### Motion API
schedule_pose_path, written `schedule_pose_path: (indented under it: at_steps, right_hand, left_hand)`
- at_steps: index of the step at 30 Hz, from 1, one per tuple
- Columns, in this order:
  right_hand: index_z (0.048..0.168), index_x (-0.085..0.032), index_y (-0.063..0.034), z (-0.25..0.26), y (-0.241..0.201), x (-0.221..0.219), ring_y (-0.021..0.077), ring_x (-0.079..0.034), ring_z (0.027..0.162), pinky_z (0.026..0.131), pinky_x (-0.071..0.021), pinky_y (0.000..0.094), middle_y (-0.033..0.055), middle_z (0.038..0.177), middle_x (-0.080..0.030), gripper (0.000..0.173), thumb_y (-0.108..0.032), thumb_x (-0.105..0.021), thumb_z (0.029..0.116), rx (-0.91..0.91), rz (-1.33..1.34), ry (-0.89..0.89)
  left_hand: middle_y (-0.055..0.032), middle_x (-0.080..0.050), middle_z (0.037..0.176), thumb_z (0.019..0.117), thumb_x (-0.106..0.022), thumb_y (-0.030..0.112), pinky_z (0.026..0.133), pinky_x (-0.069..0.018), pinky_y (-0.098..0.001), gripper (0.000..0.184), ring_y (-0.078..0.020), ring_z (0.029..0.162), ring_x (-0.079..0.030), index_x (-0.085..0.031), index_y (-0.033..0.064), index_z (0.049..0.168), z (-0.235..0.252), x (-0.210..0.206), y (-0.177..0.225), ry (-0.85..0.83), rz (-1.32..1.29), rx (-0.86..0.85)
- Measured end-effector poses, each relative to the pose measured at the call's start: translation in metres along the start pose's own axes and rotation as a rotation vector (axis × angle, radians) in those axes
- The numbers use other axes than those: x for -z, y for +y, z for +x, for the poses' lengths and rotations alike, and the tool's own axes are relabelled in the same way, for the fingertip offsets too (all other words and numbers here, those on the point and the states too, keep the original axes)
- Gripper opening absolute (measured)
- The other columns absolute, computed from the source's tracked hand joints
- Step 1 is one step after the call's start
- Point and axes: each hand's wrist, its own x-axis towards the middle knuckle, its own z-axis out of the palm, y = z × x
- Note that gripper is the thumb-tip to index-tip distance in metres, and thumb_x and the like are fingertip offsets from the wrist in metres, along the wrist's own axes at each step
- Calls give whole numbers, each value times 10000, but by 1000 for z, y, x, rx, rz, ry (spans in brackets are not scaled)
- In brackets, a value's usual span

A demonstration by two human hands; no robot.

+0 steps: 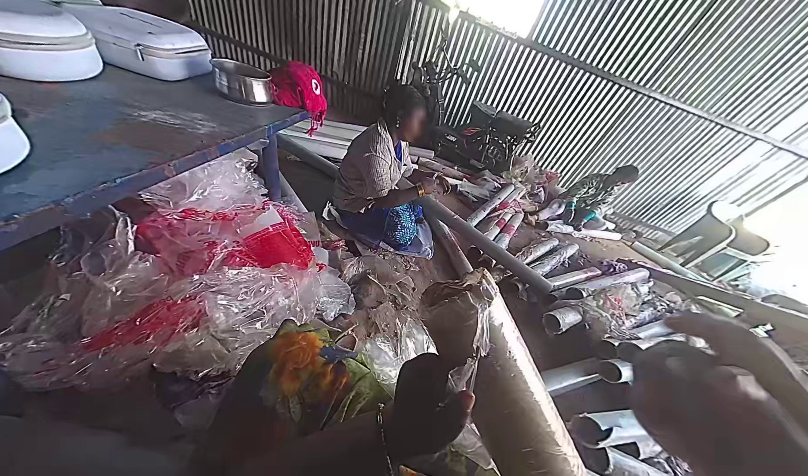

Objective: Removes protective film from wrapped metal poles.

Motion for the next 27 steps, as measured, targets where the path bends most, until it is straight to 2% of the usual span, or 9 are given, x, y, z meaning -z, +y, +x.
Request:
schedule_pose_path:
  at_steps: [2,5,7,10,12,15,18,23,27]
  right_hand:
    - [1203,-610,-241,-7,20,-17,-106,-577,682,582,-487,94,-158,873,-665,245,-411,-575,1031,28,-236,-73]
    - [1067,-673,26,-17,19,-29,-2,-611,732,690,-502,131,88,870,-700,292,-247,-611,983,119,-564,-72]
    - [1046,-703,-23,-17,19,-30,109,-648,743,682,-512,218,131,886,-712,282,-276,-586,1003,233,-713,-113]
    - [1130,-717,-179,-15,22,-35,140,-644,768,620,-491,229,58,895,-681,262,-332,-540,1013,392,-902,-142]
    - [1179,-716,-166,-13,16,-44,181,-651,748,595,-488,255,70,879,-685,273,-302,-543,1018,448,-969,-138]
    - [1102,-648,-116,-8,8,-56,217,-655,699,560,-490,288,76,829,-680,211,-278,-536,1024,512,-1073,-140]
    - [1044,-682,-117,-4,10,-61,236,-628,633,492,-461,310,77,784,-640,203,-236,-520,1024,561,-1131,-153]
    - [1090,-721,-140,-9,8,-56,244,-612,617,487,-447,317,91,777,-629,201,-220,-554,1012,537,-1139,-188]
    - [1109,-691,-149,-24,8,-43,230,-588,625,500,-430,307,87,804,-620,183,-224,-543,1031,477,-1154,-229]
  left_hand:
    - [-21,-568,745,1047,-502,467,690,-490,-104,460,41,727,-585,-591,31,930,-2,-1,-7,5,-179,-56]
    - [4,-584,796,1021,-575,426,747,-483,-97,382,67,806,-584,-601,50,956,-1,0,-9,2,-218,-83]
    - [-28,-596,763,1010,-581,366,726,-489,-103,356,49,780,-599,-604,19,937,-2,1,-4,-2,-140,-37]
    - [-48,-598,721,1001,-568,360,697,-488,-104,374,37,738,-604,-613,0,911,-4,1,-2,2,-50,2]
    - [-43,-591,729,1019,-545,375,700,-492,-110,380,29,739,-604,-603,15,914,-4,-1,-4,9,-42,-23]
    - [-23,-581,763,1044,-516,393,726,-492,-103,375,42,776,-602,-588,41,936,-3,-3,-6,26,-42,-62]
    - [-21,-586,792,1047,-506,409,755,-491,-98,385,48,806,-603,-586,41,968,-5,-3,-7,31,-19,-72]
    - [-10,-592,784,1056,-503,377,764,-485,-96,365,52,802,-601,-579,50,914,-6,1,-8,13,-46,-101]
    - [0,-627,850,1060,-497,382,813,-493,-101,355,72,872,-613,-591,44,1009,-8,2,-10,-6,-67,-94]
